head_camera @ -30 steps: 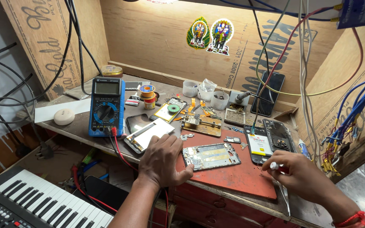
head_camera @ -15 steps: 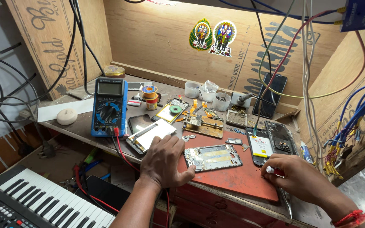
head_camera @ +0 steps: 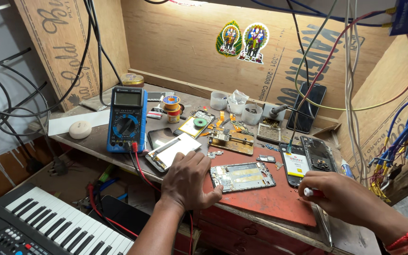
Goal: The person repairs a disassembled smartphone at a workbench, holding the phone chassis steady with one hand while using a screwdriver with the other to work on internal components. They reposition the phone and continue screwing and adjusting parts on the board throughout the clip.
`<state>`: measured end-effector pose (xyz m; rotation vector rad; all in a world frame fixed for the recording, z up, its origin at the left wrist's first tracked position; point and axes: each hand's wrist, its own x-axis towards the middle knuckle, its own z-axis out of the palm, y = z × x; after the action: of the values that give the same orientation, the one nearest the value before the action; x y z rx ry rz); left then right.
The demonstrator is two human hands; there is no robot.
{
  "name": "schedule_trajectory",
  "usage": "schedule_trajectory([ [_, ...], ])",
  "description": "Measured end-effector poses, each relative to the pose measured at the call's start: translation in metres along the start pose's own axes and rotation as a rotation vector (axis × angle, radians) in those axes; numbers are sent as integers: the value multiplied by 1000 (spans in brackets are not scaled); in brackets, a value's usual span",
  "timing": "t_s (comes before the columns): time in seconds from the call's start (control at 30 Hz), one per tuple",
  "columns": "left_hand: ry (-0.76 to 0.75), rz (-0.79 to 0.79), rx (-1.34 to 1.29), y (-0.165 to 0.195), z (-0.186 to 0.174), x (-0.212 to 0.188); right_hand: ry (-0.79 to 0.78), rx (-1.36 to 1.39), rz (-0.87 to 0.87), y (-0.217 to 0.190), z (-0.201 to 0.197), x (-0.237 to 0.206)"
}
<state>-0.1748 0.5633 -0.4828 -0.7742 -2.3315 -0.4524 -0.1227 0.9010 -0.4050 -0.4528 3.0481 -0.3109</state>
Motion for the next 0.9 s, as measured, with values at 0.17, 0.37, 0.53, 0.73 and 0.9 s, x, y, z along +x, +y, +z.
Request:
schedule_trajectory([
  [0.17, -16, -11, 4, 2, 1, 0, 34, 31, 55, 1, 7, -3],
  [0.37, -16, -16, -14, 2, -3, 0, 20, 43, 117, 1, 6, -4],
  [0.53, -2, -11, -14, 3, -3, 0, 13, 24, 115, 3, 4, -5],
  [0.73, 8, -11, -14, 4, -4, -1, 19, 18, 71, -2, 6, -6],
  [0.9, -3, -8, -8, 4, -3, 0, -5, -97, 16, -5, 3, -4],
])
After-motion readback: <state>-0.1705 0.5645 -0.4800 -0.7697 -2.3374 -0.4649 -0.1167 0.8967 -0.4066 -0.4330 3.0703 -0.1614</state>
